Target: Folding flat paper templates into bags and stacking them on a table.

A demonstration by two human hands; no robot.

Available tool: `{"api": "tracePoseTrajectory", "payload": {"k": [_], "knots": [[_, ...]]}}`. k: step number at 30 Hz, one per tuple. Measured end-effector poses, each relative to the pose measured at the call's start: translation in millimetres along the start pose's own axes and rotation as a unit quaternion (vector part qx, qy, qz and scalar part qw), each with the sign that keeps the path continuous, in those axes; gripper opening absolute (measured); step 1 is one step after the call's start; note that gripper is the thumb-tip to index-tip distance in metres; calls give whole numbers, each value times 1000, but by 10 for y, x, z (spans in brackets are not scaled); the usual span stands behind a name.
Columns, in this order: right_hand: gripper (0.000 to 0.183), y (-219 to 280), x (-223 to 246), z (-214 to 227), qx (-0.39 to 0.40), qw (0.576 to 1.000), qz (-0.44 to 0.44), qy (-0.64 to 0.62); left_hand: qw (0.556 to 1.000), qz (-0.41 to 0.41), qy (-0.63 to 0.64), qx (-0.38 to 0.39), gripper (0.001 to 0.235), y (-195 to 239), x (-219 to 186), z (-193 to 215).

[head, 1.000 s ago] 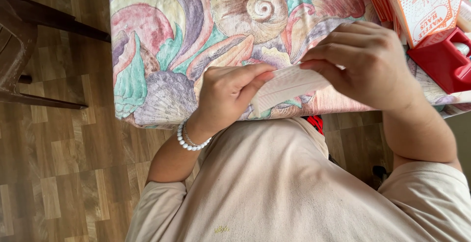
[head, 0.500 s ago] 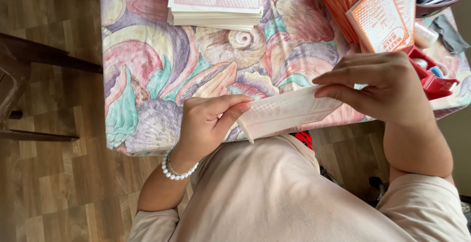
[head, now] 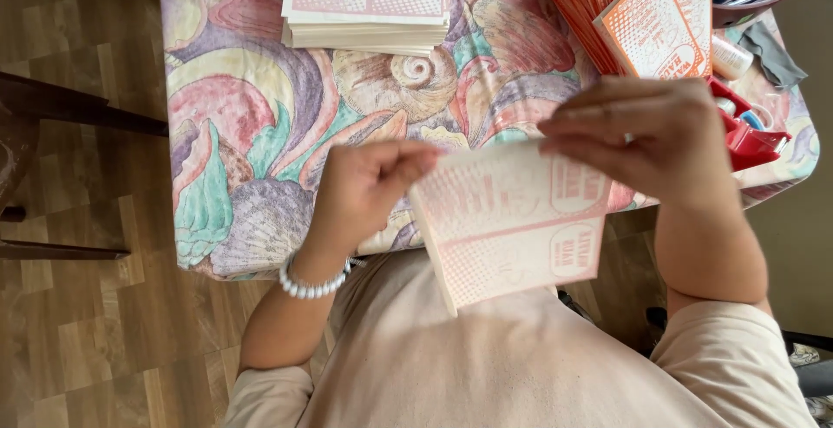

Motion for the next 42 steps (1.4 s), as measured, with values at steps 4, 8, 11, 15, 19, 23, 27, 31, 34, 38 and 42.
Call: {"api": "tracePoseTrajectory", "payload": {"k": [4, 8, 11, 15, 19, 23, 27, 31, 34, 38, 42], "knots": [[8, -64, -830, -198, 30, 999, 3, 15, 994, 97, 39, 19, 28, -392, 579, -162], [3, -16, -1899, -476, 34, 993, -110, 1, 990, 37, -133, -6, 12, -689, 1194, -370], [3, 31, -2367, -642, 30, 988, -153, -21, 962, -14, -272, -19, 10, -774, 1422, -497], [4, 75, -2524, -752, 18, 992, -121, -17, 931, -116, -346, -15, 40, -730, 1331, -618], [7, 206, -2765, -802, 6, 993, -119, -5, 922, -158, -352, 37, 37, -590, 1223, -799], [10, 184, -2657, -761, 50, 995, -66, 58, 858, -132, -493, 55, 52, -534, 1227, -913], [36, 273, -2470, -765, 138, 938, 65, 313, 812, -134, -565, 60, 51, -533, 1126, -958], [18, 337, -2510, -812, 178, 909, 102, 362, 809, -152, -566, 45, 43, -556, 1050, -939], [9, 414, -2543, -857, 181, 903, 104, 376, 803, -149, -574, 54, 44, -513, 1044, -947], [18, 398, -2546, -915, 196, 885, 95, 411, 770, -149, -616, 72, 46, -518, 981, -941], [24, 426, -2572, -956, 201, 864, 95, 451, 749, -150, -641, 76, 48, -511, 978, -954]]}}
Point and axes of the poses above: each hand's wrist, its own y-axis away from the middle knuckle, its own z-axis out of the back of the hand, x = y × z, the point moved 6 cm from there along -y, towards the middle knuckle, and after that the axes turned 13 degrees about -y, right-handed, at the moved point
